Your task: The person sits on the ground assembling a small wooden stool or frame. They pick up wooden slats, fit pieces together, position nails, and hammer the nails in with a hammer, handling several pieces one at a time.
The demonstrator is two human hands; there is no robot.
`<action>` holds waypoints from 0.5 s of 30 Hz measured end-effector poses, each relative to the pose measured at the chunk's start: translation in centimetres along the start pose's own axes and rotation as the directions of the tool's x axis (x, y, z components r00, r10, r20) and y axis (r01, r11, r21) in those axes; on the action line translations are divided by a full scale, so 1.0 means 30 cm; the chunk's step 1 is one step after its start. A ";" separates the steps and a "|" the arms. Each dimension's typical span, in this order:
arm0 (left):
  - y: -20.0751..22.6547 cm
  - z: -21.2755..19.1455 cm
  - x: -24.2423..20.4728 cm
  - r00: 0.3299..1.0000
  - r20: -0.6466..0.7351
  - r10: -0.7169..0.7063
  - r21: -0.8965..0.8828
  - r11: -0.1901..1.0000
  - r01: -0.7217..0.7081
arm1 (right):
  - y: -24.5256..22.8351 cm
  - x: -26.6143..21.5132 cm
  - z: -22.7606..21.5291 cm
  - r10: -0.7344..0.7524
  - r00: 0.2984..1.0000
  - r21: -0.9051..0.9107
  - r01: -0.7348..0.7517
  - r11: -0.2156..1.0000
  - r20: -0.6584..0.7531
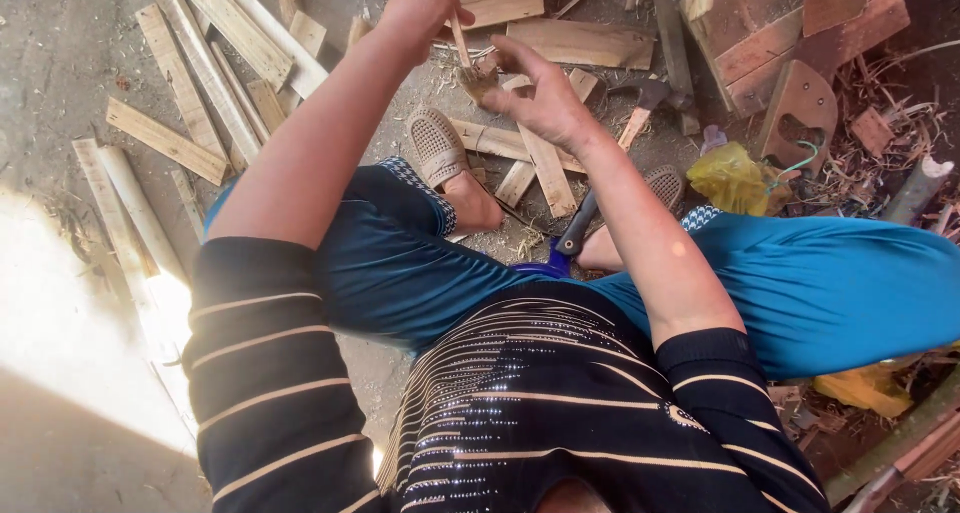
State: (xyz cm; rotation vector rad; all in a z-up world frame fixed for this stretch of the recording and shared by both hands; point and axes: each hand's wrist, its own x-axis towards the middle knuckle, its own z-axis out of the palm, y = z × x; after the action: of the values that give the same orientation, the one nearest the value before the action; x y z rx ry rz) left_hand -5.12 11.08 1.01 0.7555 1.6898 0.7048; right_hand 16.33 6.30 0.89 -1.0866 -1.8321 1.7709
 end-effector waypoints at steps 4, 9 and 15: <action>-0.067 0.003 0.071 0.993 0.112 0.044 0.147 0.987 -0.061 | 0.045 0.014 0.045 -0.100 0.992 -0.098 0.092 0.991 -0.079; -0.070 0.001 0.088 0.989 0.140 0.054 0.097 0.993 -0.068 | 0.085 0.055 0.076 -0.222 0.960 -0.079 0.212 0.974 -0.171; -0.080 -0.011 0.127 0.927 0.347 0.143 0.407 0.868 -0.286 | 0.041 0.042 0.049 -0.282 0.955 -0.232 0.255 0.939 -0.090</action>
State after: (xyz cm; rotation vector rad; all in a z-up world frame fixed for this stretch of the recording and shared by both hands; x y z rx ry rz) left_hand -6.50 12.54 -3.04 1.3326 1.5036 0.3139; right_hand 14.80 6.12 -0.80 -0.9418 -2.0234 1.3445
